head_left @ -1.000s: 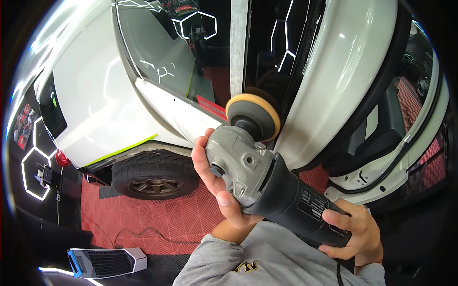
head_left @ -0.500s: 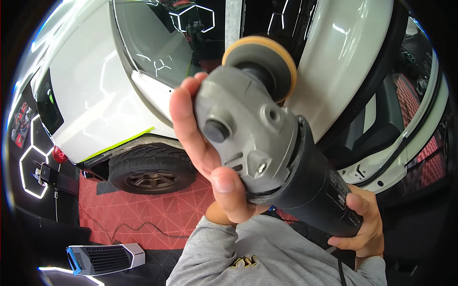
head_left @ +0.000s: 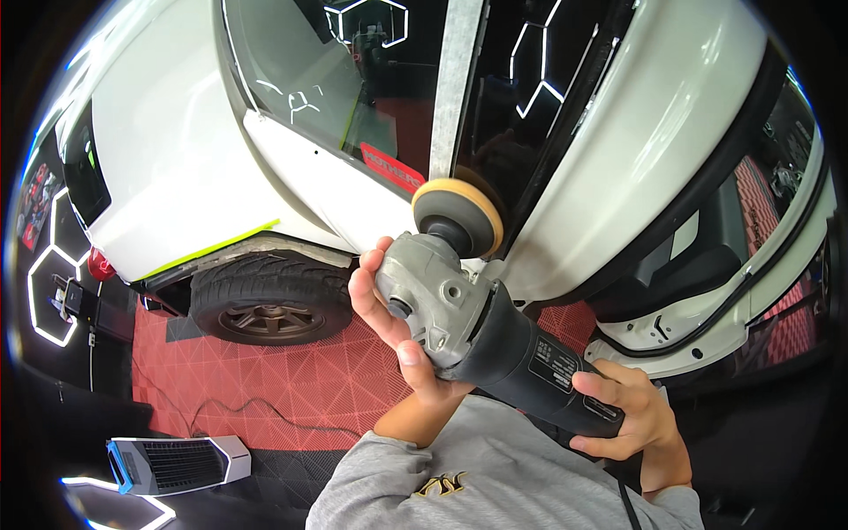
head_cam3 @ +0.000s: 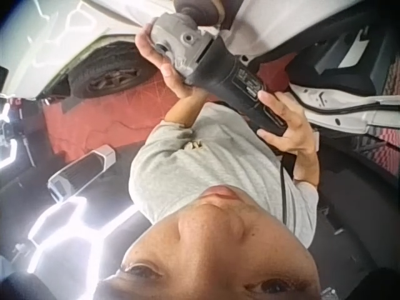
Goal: Polishing a white car door with a power polisher.
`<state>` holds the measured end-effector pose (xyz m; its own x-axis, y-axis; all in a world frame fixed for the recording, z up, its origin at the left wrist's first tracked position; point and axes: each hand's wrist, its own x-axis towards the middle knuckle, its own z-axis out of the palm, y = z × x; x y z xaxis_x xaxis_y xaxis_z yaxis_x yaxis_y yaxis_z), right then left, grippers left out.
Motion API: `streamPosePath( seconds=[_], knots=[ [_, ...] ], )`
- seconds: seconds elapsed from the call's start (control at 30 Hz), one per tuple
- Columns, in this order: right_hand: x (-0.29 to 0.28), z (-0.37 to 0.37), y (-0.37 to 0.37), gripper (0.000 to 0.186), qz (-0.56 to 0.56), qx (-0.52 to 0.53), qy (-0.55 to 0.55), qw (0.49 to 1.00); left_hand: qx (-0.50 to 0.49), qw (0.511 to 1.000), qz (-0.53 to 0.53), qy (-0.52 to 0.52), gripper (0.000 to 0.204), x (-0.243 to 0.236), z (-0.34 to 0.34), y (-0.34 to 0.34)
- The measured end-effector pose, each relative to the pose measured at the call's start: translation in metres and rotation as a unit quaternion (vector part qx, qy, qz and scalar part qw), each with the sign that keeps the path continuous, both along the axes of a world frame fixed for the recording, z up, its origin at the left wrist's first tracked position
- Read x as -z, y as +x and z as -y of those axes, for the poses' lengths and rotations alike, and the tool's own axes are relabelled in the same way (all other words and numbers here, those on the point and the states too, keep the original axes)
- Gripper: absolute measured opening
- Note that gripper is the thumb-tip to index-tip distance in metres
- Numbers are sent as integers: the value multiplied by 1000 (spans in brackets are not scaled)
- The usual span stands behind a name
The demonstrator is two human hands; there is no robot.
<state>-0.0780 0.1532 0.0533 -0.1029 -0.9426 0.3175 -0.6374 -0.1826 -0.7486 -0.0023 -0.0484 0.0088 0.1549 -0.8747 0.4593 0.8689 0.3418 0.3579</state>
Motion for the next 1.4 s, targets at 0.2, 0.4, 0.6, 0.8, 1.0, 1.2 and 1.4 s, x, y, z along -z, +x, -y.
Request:
streamPosePath(
  seconds=[0.2,0.4,0.6,0.8,1.0,1.2,1.4],
  knots=[
    [2,2,-6,73,-31,1,38,999,29,996,81,12,85,13,1,13],
    [7,1,-6,71,-64,16,50,997,34,999,-10,-16,87,33,5,0],
    [7,-2,-10,69,-88,15,36,995,29,999,-3,-21,85,37,2,-1],
    [7,-2,-11,69,-108,9,57,992,-7,999,-29,43,83,28,-5,-8],
    [10,-4,-7,76,-111,21,54,992,21,998,-48,22,85,38,-4,-7],
    [3,-7,-3,67,-115,25,68,991,11,998,-63,23,83,38,-7,-10],
    [-2,-13,-1,66,-110,30,73,991,14,996,-73,43,81,33,-15,-10]
  ],
)
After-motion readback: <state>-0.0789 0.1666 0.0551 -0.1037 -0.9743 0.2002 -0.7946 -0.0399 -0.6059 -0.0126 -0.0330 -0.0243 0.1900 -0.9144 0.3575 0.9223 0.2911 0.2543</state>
